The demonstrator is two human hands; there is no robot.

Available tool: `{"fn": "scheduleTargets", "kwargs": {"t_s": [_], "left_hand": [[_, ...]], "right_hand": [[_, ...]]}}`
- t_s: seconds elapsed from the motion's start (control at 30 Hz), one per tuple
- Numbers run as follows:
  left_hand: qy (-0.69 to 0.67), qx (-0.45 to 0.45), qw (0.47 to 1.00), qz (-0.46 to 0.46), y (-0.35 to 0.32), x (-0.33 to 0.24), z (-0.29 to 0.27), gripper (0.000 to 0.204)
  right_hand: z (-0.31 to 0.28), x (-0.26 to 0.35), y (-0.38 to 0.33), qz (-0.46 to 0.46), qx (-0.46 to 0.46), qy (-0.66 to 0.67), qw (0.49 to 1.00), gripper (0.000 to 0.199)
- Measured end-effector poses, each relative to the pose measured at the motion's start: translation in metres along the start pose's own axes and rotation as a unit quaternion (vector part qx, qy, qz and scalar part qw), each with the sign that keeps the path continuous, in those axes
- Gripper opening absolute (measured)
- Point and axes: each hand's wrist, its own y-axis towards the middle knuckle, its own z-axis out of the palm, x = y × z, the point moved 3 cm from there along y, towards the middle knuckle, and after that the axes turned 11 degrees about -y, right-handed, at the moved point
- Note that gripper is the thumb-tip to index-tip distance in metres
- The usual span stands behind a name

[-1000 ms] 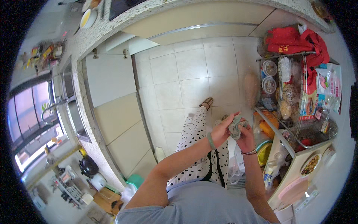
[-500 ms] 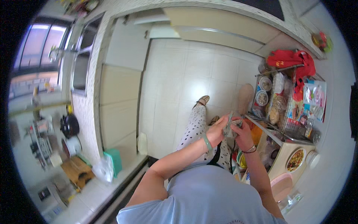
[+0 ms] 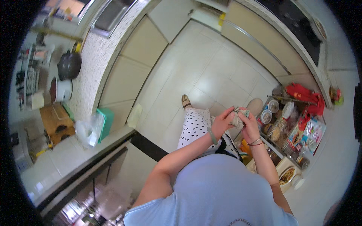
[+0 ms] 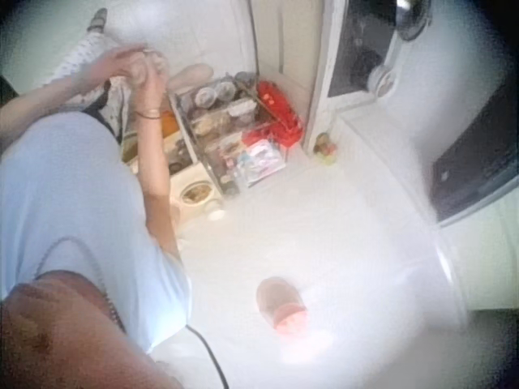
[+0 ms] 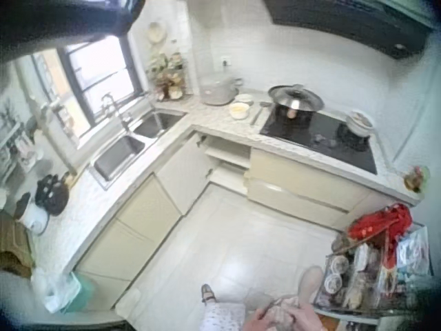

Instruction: The person sits on the kitchen floor and cleans the tiled surface using a cloth. They wipe the floor around a large squash and under a metal shelving unit, moving items slightly to reach the floor. The person then stands and continues wiping the floor near the kitchen sink and under the counter.

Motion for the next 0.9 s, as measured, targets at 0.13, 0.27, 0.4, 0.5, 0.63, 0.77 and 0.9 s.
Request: {"fn": "scheduleTargets", "kwargs": {"t_s": [0.13, 0.27, 0.4, 0.5, 0.63, 0.77, 0.9], "left_hand": [[-0.075, -0.043, 0.996, -0.023, 0.002, -0.04, -0.067, 0.047], [-0.152, -0.079, 0.985, 0.001, -0.011, -0.09, -0.128, 0.045], [-0.067, -0.092, 0.991, 0.07, -0.028, -0.151, -0.14, 0.046], [-0.069, -0.041, 0.992, 0.097, -0.019, -0.179, -0.155, 0.041], [-0.124, -0.073, 0.987, 0.074, 0.002, -0.196, -0.166, 0.029], [-0.151, -0.074, 0.982, 0.082, 0.022, -0.212, -0.164, 0.029], [-0.171, -0.071, 0.98, 0.068, 0.039, -0.232, -0.149, 0.03]], "right_hand": [[0.07, -0.004, 0.028, 0.043, 0.063, -0.063, 0.995, 0.027], [0.154, -0.008, 0.057, 0.062, 0.116, -0.125, 0.983, 0.027], [0.209, -0.004, 0.089, 0.045, 0.125, -0.198, 0.971, 0.026], [0.242, 0.012, 0.102, 0.058, 0.142, -0.179, 0.972, 0.026], [0.256, 0.031, 0.114, 0.074, 0.136, -0.156, 0.976, 0.027], [0.259, 0.045, 0.13, 0.054, 0.123, -0.176, 0.975, 0.025], [0.255, 0.064, 0.149, 0.055, 0.125, -0.136, 0.981, 0.024]]}}
